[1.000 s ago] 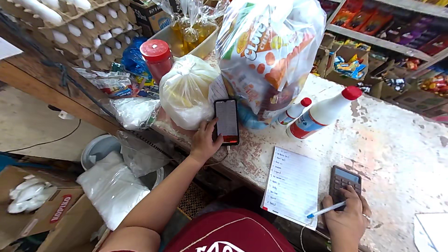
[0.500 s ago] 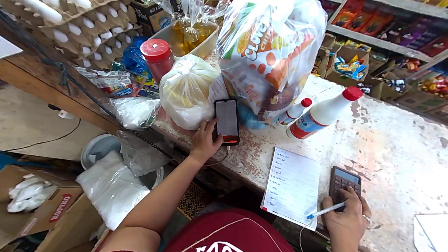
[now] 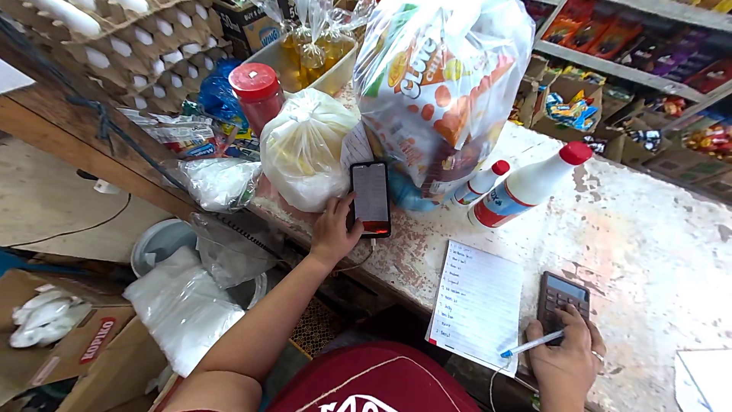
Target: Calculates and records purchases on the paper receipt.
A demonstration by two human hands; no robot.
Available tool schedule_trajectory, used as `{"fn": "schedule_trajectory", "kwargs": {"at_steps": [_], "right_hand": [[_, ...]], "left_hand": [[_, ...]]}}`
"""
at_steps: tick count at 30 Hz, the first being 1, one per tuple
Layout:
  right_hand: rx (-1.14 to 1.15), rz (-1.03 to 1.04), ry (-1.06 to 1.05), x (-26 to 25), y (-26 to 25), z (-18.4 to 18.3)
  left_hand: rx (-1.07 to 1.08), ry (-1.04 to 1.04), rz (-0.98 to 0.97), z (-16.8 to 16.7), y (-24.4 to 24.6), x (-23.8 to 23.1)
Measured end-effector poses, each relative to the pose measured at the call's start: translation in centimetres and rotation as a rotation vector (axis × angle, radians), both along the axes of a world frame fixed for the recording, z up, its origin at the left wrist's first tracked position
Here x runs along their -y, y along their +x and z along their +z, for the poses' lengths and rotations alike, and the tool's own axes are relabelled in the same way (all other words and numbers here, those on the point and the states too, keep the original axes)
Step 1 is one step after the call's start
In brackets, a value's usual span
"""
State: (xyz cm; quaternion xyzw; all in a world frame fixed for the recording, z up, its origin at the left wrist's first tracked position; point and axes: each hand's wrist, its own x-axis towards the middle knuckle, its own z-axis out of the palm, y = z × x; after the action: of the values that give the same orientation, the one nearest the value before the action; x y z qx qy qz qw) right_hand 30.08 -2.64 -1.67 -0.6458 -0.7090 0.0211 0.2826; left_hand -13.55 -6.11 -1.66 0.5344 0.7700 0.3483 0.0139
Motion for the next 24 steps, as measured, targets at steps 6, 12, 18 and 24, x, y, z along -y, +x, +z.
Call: {"fn": "schedule_trajectory", "kwargs": {"at_steps": [6,12,18,24], "right_hand": [[-0.005,0.010,-0.003,-0.01,0.03,-0.03],[-0.006,0.001,-0.005,0.02,-0.07,0.05],[0.003,0.002,-0.007,-0.01,-0.01,0.05],[-0.001,-0.002,-0.007,0.06,-0.03,0.04]], "left_hand": [[-0.011,0.006,-0.004,-0.03,-0.03,0.00],[-0.010,0.011,-0.008,0.00,-0.03,0.08],[-0.011,0.017,-0.008,-0.07,-0.06,0.06],[0.002,0.040,-0.018,-0.11,-0.02,0.10]]}}
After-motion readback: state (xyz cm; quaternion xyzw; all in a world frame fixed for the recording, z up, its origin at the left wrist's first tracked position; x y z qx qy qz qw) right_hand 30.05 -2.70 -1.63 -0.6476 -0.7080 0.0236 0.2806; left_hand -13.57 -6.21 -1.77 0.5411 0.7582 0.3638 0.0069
